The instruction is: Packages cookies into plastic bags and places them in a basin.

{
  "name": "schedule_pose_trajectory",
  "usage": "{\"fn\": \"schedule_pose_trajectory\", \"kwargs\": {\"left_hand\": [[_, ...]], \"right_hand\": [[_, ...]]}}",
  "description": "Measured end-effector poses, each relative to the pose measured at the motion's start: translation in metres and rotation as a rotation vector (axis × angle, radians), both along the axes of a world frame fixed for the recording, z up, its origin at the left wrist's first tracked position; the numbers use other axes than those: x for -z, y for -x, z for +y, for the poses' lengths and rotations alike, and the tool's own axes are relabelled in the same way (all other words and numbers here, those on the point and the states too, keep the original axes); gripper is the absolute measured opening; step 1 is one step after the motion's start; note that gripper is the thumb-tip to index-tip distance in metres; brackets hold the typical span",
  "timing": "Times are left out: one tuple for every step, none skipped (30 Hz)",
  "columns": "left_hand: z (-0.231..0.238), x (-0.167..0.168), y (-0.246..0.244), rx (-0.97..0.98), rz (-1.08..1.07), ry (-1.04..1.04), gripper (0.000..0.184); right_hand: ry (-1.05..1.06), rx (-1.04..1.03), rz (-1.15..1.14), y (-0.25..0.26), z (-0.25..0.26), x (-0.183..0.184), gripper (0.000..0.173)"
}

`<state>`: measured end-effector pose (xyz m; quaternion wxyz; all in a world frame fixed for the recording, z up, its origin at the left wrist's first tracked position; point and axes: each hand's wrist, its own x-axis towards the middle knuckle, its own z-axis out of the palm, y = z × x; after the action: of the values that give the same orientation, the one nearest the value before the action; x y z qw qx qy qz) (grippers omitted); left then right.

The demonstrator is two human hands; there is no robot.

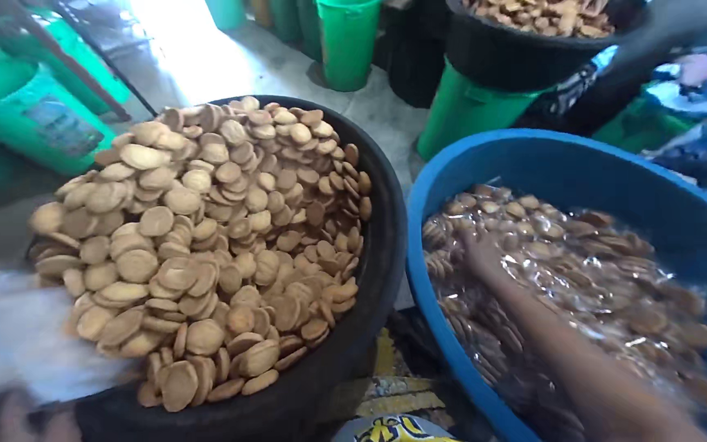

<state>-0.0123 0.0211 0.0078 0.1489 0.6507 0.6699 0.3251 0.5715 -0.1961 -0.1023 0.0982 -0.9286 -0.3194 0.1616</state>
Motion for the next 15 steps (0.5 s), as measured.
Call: {"fn": "schedule_pose_trajectory", "kwargs": {"left_hand": [[0.005,0.001,-0.001,-0.009,0.047,-0.008,0.052],[0.009,0.0,-0.002,-0.025,0.099,-0.032,0.044],[0.012,-0.002,-0.005,-0.052,0.145,-0.046,0.038],[0.015,-0.004,-0.008,-0.075,0.161,-0.044,0.034],[0.017,-0.006,-0.011,-0.095,0.165,-0.043,0.033],[0.016,-0.007,-0.014,-0.11,0.168,-0.042,0.033],[0.014,-0.008,-0.016,-0.116,0.165,-0.049,0.034],[0.011,-0.006,-0.016,-0.105,0.152,-0.052,0.036],[0.007,-0.003,-0.013,-0.072,0.139,-0.062,0.038],[0.004,0.001,-0.008,-0.018,0.126,-0.075,0.041],[0.002,0.004,-0.002,0.041,0.113,-0.088,0.043],[0.001,0.006,0.003,0.092,0.1,-0.088,0.046],[0.001,0.006,0.006,0.126,0.087,-0.078,0.048],[0.002,0.005,0.006,0.138,0.076,-0.07,0.047],[0.003,0.003,0.004,0.128,0.072,-0.061,0.046]], "right_hand": [[-0.167,-0.017,-0.101,0.004,0.014,-0.022,0.051],[-0.34,-0.074,-0.179,0.013,0.03,-0.046,0.042],[-0.457,-0.164,-0.214,0.027,0.048,-0.071,0.035],[-0.506,-0.278,-0.207,0.047,0.069,-0.095,0.03],[-0.495,-0.407,-0.183,0.071,0.09,-0.113,0.025],[-0.413,-0.532,-0.151,0.095,0.113,-0.126,0.02],[-0.23,-0.629,-0.094,0.119,0.138,-0.134,0.021],[0.006,-0.68,-0.019,0.14,0.163,-0.136,0.031],[0.198,-0.693,0.058,0.156,0.187,-0.133,0.043],[0.336,-0.681,0.12,0.167,0.206,-0.125,0.054],[0.42,-0.662,0.15,0.176,0.219,-0.116,0.063],[0.468,-0.647,0.16,0.184,0.229,-0.108,0.071],[0.477,-0.635,0.153,0.191,0.235,-0.101,0.075],[0.475,-0.628,0.136,0.198,0.241,-0.094,0.079],[0.479,-0.638,0.119,0.201,0.245,-0.092,0.078]]}}
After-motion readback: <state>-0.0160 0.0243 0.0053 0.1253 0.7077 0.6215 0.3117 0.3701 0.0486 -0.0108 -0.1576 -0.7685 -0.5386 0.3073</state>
